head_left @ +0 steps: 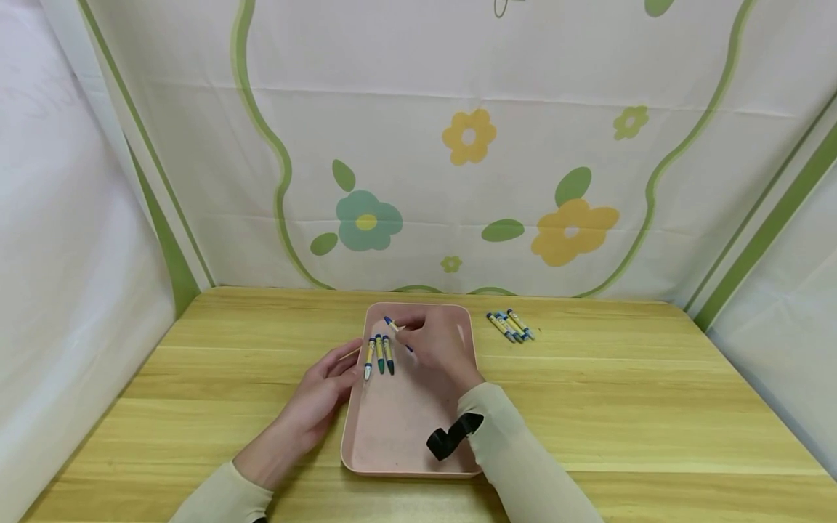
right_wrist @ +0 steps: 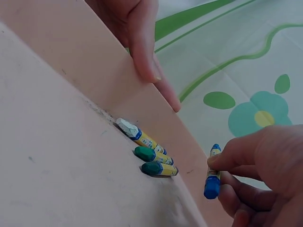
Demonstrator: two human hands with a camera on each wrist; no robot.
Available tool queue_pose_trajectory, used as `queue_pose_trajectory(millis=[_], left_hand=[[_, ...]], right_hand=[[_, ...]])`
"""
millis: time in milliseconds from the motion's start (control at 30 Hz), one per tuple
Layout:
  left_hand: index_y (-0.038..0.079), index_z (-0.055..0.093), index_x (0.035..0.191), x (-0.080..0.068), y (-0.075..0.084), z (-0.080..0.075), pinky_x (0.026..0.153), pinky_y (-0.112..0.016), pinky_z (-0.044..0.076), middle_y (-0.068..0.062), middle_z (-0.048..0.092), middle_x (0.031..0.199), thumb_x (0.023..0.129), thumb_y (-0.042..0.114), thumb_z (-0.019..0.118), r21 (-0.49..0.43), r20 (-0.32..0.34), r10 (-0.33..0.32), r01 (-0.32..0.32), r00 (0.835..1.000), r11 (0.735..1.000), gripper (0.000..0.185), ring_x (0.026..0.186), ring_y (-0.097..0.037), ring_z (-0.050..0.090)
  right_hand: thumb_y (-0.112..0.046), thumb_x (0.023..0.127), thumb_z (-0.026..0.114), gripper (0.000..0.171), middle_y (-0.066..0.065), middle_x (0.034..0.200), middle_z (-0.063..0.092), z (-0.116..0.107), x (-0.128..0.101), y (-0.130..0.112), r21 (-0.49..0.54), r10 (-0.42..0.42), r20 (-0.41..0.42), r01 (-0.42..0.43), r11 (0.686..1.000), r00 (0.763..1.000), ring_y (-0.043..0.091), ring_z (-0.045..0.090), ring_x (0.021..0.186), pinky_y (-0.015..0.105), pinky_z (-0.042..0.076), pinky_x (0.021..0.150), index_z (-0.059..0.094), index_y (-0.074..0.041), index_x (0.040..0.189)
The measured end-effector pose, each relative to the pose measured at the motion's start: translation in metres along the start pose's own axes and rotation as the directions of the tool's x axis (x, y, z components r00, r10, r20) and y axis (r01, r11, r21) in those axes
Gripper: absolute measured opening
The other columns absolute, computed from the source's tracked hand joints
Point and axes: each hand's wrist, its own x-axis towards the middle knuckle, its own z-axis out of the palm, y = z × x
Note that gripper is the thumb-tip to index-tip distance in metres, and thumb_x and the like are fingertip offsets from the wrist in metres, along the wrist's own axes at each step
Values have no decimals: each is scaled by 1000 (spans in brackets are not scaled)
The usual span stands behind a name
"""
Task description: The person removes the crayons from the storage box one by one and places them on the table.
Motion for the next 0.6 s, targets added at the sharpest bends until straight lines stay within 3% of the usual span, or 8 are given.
queue_pose_trajectory(millis=[133,333,600], left_hand=[[17,39,163,0,0,0,128,-51,35,-13,38,171,110,12,52,-1,0,2,-2,1000,1000,55,157,-32,39],[16,39,163,-1,1,0,128,-51,35,-14,38,171,110,12,52,-2,1,0,0,1000,1000,55,157,-33,39],[16,38,164,-1,1,0,128,-53,34,-14,38,171,110,13,52,-5,5,2,-2,1000,1000,56,157,-33,39]], right_hand=[[-22,96,78,18,-5,98,75,-1,0,1,10,-3,-18,4,1000,1000,16,67,88,26,53,67,84,-32,109],[-21,94,78,24,-5,95,79,-1,-1,0,21,-35,-44,36,999,998,13,65,77,25,52,63,84,-38,110],[-29,93,80,21,-18,93,78,-3,-1,-3,-102,-54,-125,42,994,991,8,68,88,28,56,72,83,-46,105]])
